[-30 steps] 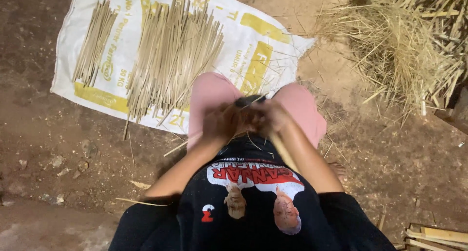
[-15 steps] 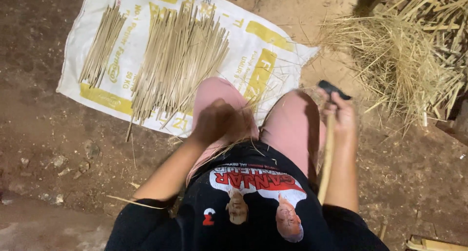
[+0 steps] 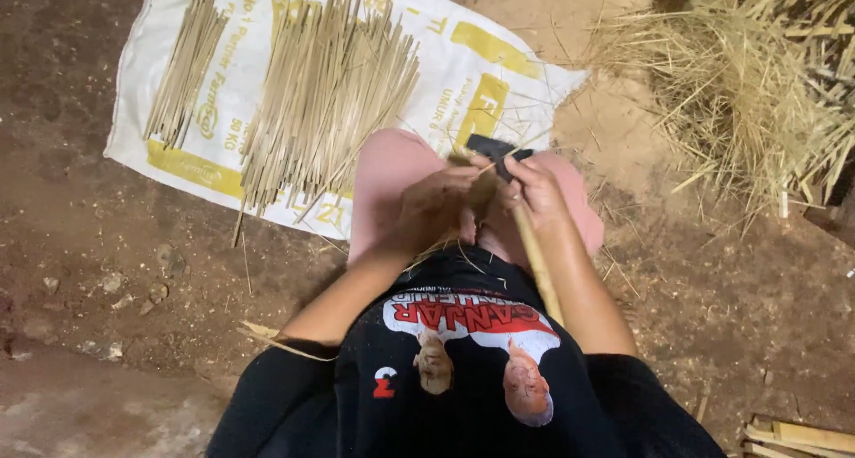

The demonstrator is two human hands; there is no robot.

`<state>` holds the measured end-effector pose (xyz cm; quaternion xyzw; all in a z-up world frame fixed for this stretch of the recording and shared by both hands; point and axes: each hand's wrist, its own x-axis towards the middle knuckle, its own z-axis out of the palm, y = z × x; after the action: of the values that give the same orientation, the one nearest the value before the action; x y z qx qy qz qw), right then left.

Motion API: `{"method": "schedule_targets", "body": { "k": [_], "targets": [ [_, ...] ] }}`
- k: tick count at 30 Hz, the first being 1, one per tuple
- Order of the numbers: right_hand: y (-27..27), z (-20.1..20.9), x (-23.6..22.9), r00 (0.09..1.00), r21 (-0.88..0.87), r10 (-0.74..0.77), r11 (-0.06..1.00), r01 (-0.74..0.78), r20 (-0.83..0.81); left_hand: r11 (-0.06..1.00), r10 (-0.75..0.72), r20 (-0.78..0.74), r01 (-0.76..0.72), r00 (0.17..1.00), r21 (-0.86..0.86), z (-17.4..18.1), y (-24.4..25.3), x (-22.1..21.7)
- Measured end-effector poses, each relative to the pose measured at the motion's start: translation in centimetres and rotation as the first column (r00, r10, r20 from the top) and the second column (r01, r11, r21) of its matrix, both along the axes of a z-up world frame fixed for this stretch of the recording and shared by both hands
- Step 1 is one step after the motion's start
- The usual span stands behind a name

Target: Shaving thin bamboo sticks with a small hand tool to smooth them while sitting on the floor.

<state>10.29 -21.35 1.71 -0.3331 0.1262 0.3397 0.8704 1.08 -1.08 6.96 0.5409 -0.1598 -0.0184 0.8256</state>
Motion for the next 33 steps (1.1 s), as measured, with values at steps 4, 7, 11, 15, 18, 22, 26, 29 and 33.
{"method": "schedule_targets", "body": {
  "k": [4, 7, 11, 15, 18, 22, 26, 29, 33],
  "targets": [
    [-5.7, -1.3, 3.1, 0.969, -0.2, -0.033, 0.976, 0.084, 0.244, 0.894, 0.244, 0.015, -0.231, 0.97, 0.385, 0.1, 2.6, -1.1],
    [-6.7, 0.7, 2.6, 0.956, -0.229, -0.092, 0.96, 0.159, 0.277, 0.831, 0.078, -0.172, 0.031, 0.982, 0.555, -2.7, 5.8, -1.9],
    [0.7, 9.5, -0.9, 0.971, -0.439, -0.075, 0.882, 0.172, 0.229, 0.652, 0.221, -0.146, -0.035, 0.964, 0.758, -5.5, 5.4, -1.1],
    [5.8, 6.0, -4.4, 0.995, -0.481, 0.07, 0.876, -0.029, 0.068, 0.535, 0.427, -0.176, -0.091, 0.887, 0.84, -5.7, 2.4, -0.5],
    [2.8, 4.4, -1.8, 0.963, -0.566, 0.187, 0.823, -0.048, 0.192, 0.51, 0.336, -0.04, -0.146, 0.941, 0.847, -7.5, 4.4, -1.1],
    [-4.5, 0.7, 3.7, 0.975, -0.587, 0.026, 0.802, 0.11, 0.22, 0.538, 0.353, -0.193, -0.03, 0.915, 0.842, -4.9, 6.1, -3.0],
    [-10.6, 0.2, 7.6, 0.957, -0.507, -0.109, 0.829, 0.237, 0.27, 0.582, 0.341, -0.198, -0.041, 0.919, 0.812, -4.8, 7.9, -4.8],
    [-12.0, 1.6, 8.6, 0.919, -0.471, -0.226, 0.803, 0.364, 0.324, 0.521, 0.377, -0.148, -0.077, 0.914, 0.85, -3.7, 7.5, -4.3],
    [-1.5, 2.4, 2.1, 0.973, -0.498, -0.105, 0.844, 0.196, 0.205, 0.493, 0.389, -0.111, -0.106, 0.914, 0.863, -6.4, 4.9, -1.6]
  ]
}}
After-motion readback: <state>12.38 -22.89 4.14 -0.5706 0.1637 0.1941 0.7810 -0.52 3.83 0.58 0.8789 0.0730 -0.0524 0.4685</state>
